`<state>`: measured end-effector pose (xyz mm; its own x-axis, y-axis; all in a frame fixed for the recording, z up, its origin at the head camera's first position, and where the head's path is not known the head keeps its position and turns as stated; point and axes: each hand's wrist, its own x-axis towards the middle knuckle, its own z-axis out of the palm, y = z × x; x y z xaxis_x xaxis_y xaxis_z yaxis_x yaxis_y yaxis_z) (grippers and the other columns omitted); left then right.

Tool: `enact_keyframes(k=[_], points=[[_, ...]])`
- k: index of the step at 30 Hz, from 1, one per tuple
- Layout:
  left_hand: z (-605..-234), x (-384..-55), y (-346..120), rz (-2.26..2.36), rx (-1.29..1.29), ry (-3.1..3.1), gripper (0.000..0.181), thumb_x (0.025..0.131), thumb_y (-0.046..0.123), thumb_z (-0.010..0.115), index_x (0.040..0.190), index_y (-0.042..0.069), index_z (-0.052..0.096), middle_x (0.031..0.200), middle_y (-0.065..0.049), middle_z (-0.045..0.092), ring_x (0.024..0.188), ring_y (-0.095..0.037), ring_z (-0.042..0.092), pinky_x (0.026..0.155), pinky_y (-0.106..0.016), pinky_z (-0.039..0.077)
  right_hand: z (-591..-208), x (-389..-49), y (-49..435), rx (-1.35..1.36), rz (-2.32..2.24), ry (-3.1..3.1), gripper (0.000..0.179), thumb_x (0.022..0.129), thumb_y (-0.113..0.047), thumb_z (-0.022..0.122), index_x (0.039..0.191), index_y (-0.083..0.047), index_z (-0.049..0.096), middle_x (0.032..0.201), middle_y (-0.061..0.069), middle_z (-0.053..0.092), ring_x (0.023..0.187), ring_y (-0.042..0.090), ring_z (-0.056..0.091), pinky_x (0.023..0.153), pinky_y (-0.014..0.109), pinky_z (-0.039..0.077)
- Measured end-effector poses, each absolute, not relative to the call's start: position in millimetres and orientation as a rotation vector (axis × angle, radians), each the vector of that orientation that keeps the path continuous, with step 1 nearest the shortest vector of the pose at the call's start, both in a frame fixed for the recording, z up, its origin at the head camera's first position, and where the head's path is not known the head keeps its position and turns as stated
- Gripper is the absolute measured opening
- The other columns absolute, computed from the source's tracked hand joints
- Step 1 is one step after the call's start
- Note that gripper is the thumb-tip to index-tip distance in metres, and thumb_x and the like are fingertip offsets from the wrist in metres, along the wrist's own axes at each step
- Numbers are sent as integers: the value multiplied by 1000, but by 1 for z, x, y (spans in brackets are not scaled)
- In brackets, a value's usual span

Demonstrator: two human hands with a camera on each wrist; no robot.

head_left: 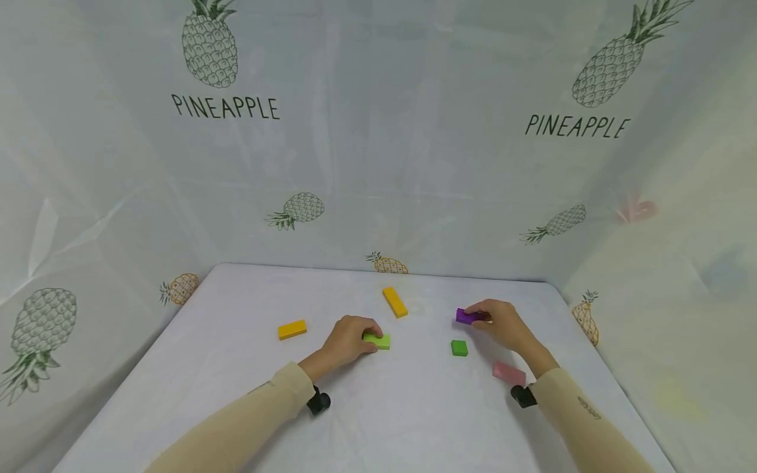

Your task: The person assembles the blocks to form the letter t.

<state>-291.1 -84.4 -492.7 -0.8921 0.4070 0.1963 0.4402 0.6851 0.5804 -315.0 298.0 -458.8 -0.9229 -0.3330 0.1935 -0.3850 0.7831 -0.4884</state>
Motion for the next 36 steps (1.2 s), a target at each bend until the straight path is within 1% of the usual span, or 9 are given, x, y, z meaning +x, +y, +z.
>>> enact_keyframes(k=[5, 11, 19, 26, 36], points=[[-492, -291, -85, -994, -727, -2825, 22, 84, 10, 91, 103, 16, 81, 102, 5, 79, 96, -14, 68, 94, -42, 54, -458, -313, 287, 610, 825, -2859, 30, 93, 2, 79, 121, -8, 79, 119, 13, 75, 107, 31, 71, 95, 49, 61], [-491, -292, -85, -1005, -719, -2839, 23, 84, 11, 91, 105, 16, 82, 103, 5, 79, 97, -14, 68, 95, -40, 54, -458, -307, 276, 648, 855, -2842, 30, 93, 2, 79, 121, -8, 79, 120, 13, 75, 106, 29, 72, 93, 47, 62], [-492, -293, -85, -1029, -719, -2841, 23, 85, 11, 91, 105, 16, 82, 103, 5, 79, 97, -14, 67, 95, -42, 54, -459, -299, 256, 693, 878, -2824, 30, 92, 3, 80, 119, -9, 80, 118, 10, 76, 107, 27, 72, 93, 44, 62], [-492, -293, -85, -1038, -708, -2846, 22, 85, 11, 90, 104, 17, 82, 103, 6, 78, 96, -13, 66, 96, -42, 54, -459, -292, 241, 724, 885, -2822, 30, 91, 1, 81, 119, -10, 80, 119, 10, 76, 106, 25, 72, 91, 39, 62], [-493, -293, -85, -1035, -712, -2836, 22, 85, 11, 90, 104, 17, 82, 102, 6, 78, 95, -13, 67, 95, -41, 54, -461, -286, 224, 771, 893, -2802, 28, 91, 2, 81, 117, -10, 80, 115, 6, 77, 104, 23, 72, 90, 38, 63]])
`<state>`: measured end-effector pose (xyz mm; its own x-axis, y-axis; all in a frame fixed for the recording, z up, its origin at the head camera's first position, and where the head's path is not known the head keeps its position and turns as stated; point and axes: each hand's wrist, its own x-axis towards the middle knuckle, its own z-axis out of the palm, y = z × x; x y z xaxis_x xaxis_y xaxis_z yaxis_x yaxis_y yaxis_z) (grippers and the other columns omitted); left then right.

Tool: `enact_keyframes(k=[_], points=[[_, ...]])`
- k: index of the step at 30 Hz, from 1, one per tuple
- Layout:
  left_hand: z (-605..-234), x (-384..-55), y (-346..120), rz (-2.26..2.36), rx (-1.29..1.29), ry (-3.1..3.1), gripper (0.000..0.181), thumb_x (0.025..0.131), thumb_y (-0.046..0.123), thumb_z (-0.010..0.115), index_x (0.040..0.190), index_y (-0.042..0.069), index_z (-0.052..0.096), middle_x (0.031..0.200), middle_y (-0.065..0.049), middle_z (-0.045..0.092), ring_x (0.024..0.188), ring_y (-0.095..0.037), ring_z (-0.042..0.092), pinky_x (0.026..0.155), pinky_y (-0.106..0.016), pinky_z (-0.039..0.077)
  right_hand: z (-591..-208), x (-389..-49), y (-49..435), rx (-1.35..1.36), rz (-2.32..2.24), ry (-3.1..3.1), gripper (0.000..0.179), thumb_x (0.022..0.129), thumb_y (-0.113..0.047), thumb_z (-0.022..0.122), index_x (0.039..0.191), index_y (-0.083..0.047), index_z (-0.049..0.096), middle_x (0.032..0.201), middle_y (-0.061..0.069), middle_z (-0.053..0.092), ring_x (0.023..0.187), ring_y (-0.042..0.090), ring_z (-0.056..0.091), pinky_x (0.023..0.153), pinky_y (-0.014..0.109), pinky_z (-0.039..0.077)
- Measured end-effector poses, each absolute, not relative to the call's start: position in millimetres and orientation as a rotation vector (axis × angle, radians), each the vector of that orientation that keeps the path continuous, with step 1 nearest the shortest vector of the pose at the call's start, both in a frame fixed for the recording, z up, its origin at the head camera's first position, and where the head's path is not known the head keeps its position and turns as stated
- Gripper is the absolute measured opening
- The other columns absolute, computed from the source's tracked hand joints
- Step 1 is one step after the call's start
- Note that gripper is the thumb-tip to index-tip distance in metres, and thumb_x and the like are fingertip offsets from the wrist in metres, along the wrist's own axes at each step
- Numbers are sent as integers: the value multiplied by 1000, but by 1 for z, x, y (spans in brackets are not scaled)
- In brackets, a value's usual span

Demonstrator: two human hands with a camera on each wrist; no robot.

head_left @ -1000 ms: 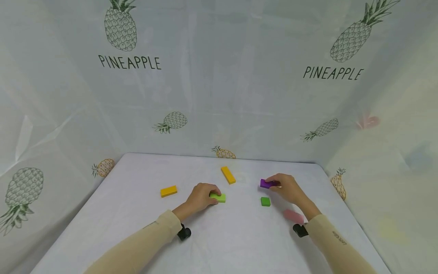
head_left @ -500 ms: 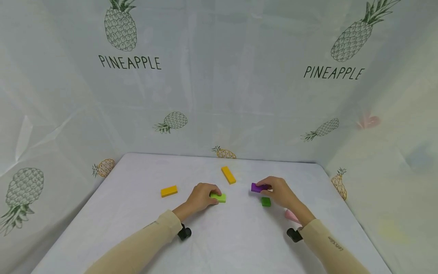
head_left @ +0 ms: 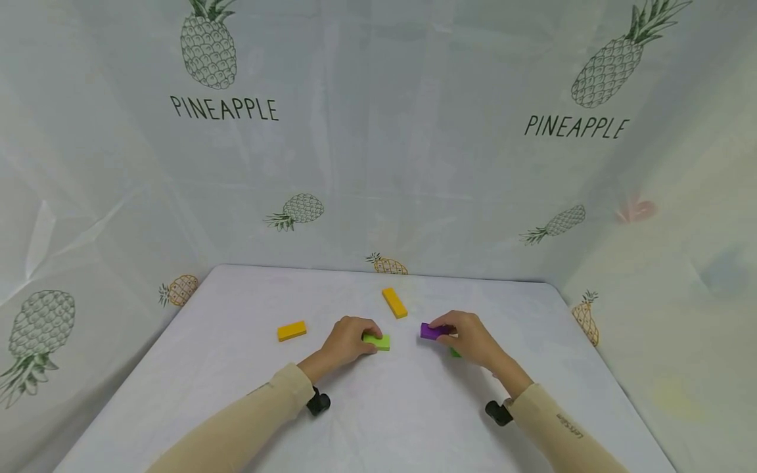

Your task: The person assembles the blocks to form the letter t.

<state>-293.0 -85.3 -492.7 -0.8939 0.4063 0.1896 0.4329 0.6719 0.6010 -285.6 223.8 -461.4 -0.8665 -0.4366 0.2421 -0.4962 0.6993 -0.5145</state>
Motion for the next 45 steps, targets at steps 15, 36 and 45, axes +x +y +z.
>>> enact_keyframes(k=[15, 36, 45], points=[[-496, -295, -85, -1023, -714, -2830, 21, 85, 12, 90, 103, 19, 82, 101, 6, 79, 94, -14, 67, 95, -43, 53, -467, -282, 202, 861, 964, -2785, 28, 90, 7, 79, 115, -6, 80, 114, 10, 77, 105, 28, 72, 91, 40, 63], [-498, -295, -87, -1029, -710, -2828, 20, 85, 12, 90, 102, 19, 82, 102, 6, 79, 96, -14, 67, 95, -42, 53, -481, -284, 179, 863, 894, -2815, 25, 90, 3, 82, 112, -8, 81, 112, 8, 79, 104, 24, 72, 92, 43, 62], [-496, -294, -87, -1033, -707, -2843, 20, 87, 12, 89, 104, 19, 82, 102, 6, 79, 98, -15, 69, 97, -44, 54, -483, -284, 172, 864, 846, -2830, 23, 91, 1, 82, 112, -9, 81, 112, 7, 79, 103, 23, 71, 95, 46, 60]])
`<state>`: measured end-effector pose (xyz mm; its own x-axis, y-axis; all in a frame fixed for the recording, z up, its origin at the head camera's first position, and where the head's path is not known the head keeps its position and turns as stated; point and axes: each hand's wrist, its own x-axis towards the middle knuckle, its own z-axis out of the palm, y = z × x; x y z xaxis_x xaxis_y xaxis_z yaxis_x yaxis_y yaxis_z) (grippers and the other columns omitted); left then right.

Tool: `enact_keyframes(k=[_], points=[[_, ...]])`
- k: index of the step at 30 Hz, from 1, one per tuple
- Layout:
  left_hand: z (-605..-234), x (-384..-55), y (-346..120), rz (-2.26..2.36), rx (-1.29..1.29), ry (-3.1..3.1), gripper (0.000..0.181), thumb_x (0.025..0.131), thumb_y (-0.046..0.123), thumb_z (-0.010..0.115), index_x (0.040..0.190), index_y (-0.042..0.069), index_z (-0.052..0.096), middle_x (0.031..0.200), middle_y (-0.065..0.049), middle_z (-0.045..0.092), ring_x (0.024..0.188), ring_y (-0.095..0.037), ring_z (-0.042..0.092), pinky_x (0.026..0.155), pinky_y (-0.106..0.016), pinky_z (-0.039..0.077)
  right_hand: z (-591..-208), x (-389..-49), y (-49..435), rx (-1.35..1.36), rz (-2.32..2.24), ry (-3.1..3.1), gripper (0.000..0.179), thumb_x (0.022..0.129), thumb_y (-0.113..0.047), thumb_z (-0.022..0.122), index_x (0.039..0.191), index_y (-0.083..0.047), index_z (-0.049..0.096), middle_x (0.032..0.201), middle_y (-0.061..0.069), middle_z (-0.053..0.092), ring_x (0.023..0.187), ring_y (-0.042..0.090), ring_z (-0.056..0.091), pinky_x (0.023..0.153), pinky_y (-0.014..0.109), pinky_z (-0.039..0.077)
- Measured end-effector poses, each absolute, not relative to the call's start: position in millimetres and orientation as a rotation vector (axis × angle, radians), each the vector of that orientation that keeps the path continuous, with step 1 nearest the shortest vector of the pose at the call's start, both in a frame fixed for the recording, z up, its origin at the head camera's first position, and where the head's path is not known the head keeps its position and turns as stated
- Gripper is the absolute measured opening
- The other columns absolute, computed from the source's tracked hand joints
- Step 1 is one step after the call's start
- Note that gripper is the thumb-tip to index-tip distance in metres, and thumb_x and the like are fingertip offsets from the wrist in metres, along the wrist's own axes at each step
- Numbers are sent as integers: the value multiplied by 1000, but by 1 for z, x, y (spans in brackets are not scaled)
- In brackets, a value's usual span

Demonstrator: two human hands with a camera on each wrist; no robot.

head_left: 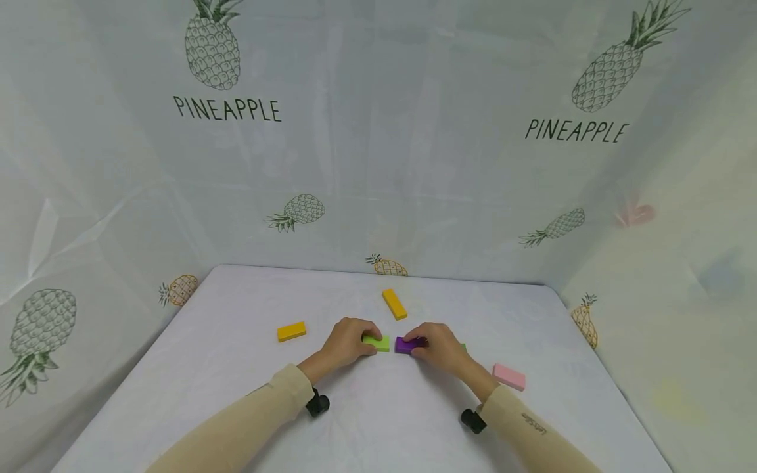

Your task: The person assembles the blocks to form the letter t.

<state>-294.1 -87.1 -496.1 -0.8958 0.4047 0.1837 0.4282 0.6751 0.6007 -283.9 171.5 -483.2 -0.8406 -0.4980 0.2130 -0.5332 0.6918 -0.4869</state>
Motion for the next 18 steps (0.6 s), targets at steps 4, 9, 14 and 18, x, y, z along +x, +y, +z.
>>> enact_keyframes(k=[4, 9, 14, 18], points=[[-496, -294, -87, -1032, -705, -2847, 20, 86, 12, 89, 103, 18, 82, 101, 7, 79, 96, -15, 68, 96, -44, 54, -485, -285, 169, 846, 841, -2844, 22, 92, -1, 82, 112, -10, 81, 112, 6, 79, 102, 22, 71, 96, 47, 60], [-496, -294, -87, -1038, -693, -2852, 20, 86, 12, 90, 103, 18, 82, 101, 7, 78, 95, -15, 67, 95, -43, 53, -487, -287, 167, 846, 843, -2852, 21, 92, -2, 82, 112, -9, 81, 112, 6, 79, 103, 23, 71, 98, 48, 59], [-497, -294, -87, -1024, -698, -2850, 21, 86, 12, 90, 104, 18, 82, 100, 7, 78, 94, -14, 67, 93, -41, 54, -487, -287, 165, 846, 851, -2858, 22, 92, -2, 82, 112, -9, 81, 112, 7, 79, 103, 22, 71, 97, 46, 59], [-496, -294, -87, -1032, -689, -2850, 20, 86, 12, 90, 103, 18, 82, 99, 7, 78, 93, -13, 66, 93, -40, 53, -487, -288, 163, 868, 837, -2857, 21, 93, -2, 81, 113, -8, 81, 114, 8, 79, 103, 22, 71, 96, 46, 60]])
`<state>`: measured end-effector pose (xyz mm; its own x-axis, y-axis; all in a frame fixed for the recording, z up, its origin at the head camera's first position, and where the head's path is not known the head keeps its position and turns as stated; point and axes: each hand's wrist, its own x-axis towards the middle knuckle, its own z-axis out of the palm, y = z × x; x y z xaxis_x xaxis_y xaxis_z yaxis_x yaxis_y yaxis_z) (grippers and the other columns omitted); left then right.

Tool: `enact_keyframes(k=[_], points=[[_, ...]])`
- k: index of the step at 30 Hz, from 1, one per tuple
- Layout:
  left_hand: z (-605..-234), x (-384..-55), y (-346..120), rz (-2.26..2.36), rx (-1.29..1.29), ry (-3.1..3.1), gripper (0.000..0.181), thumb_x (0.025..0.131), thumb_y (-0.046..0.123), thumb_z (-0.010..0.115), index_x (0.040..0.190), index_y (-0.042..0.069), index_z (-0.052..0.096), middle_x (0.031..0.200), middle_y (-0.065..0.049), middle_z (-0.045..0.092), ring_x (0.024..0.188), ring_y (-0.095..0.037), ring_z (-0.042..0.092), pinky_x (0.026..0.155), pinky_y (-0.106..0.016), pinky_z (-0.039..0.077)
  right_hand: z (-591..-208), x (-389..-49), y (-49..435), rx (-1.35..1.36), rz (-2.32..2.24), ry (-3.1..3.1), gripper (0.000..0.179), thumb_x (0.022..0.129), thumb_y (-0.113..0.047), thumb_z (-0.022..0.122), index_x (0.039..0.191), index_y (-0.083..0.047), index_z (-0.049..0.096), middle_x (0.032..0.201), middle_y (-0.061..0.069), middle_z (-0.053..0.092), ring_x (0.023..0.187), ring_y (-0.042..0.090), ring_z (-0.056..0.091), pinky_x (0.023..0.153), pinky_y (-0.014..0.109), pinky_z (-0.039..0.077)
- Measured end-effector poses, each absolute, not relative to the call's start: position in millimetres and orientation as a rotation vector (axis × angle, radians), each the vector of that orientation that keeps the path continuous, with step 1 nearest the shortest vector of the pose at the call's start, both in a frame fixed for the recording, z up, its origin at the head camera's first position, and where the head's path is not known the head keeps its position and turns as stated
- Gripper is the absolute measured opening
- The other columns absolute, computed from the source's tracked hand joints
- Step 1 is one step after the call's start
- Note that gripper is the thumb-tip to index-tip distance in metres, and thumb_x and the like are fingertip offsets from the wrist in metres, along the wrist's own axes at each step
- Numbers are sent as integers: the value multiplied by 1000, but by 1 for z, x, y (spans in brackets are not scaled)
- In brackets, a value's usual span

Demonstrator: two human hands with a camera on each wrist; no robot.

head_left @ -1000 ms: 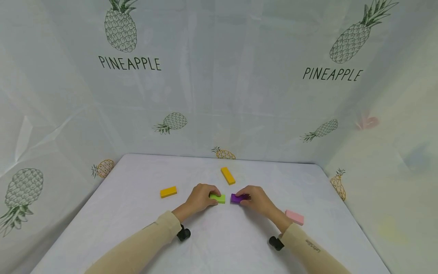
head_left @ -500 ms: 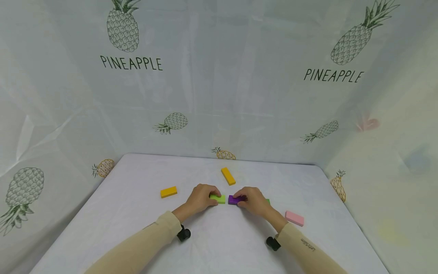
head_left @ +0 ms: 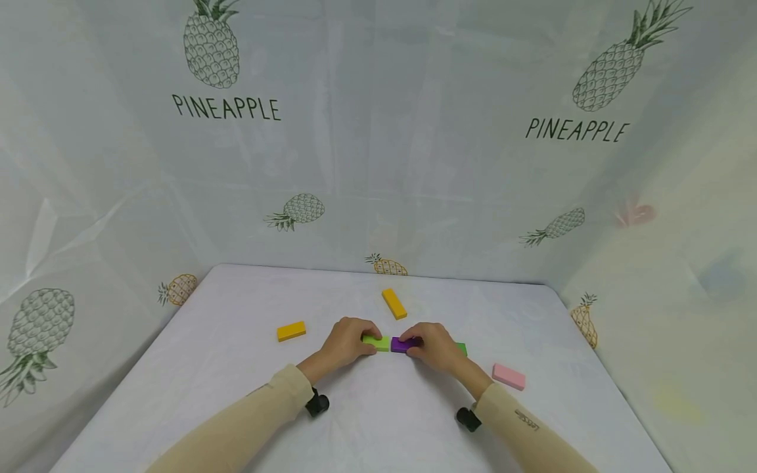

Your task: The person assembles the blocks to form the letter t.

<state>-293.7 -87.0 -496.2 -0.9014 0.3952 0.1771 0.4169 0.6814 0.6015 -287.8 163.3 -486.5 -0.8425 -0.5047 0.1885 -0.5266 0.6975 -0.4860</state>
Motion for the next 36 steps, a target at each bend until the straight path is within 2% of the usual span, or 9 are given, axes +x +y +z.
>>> enact_keyframes(k=[17, 36], points=[[-498, -295, -88, -1052, -724, -2820, 20, 87, 12, 89, 104, 18, 82, 98, 8, 78, 90, -11, 66, 90, -39, 53, -485, -290, 159, 857, 871, -2881, 21, 94, -1, 80, 114, -6, 80, 115, 10, 79, 105, 23, 71, 97, 48, 59], [-495, -293, -89, -1039, -743, -2816, 21, 86, 10, 89, 105, 15, 82, 99, 5, 79, 88, -12, 65, 88, -38, 53, -487, -293, 159, 833, 840, -2921, 22, 94, -4, 81, 115, -10, 81, 117, 7, 79, 108, 22, 71, 100, 48, 57]])
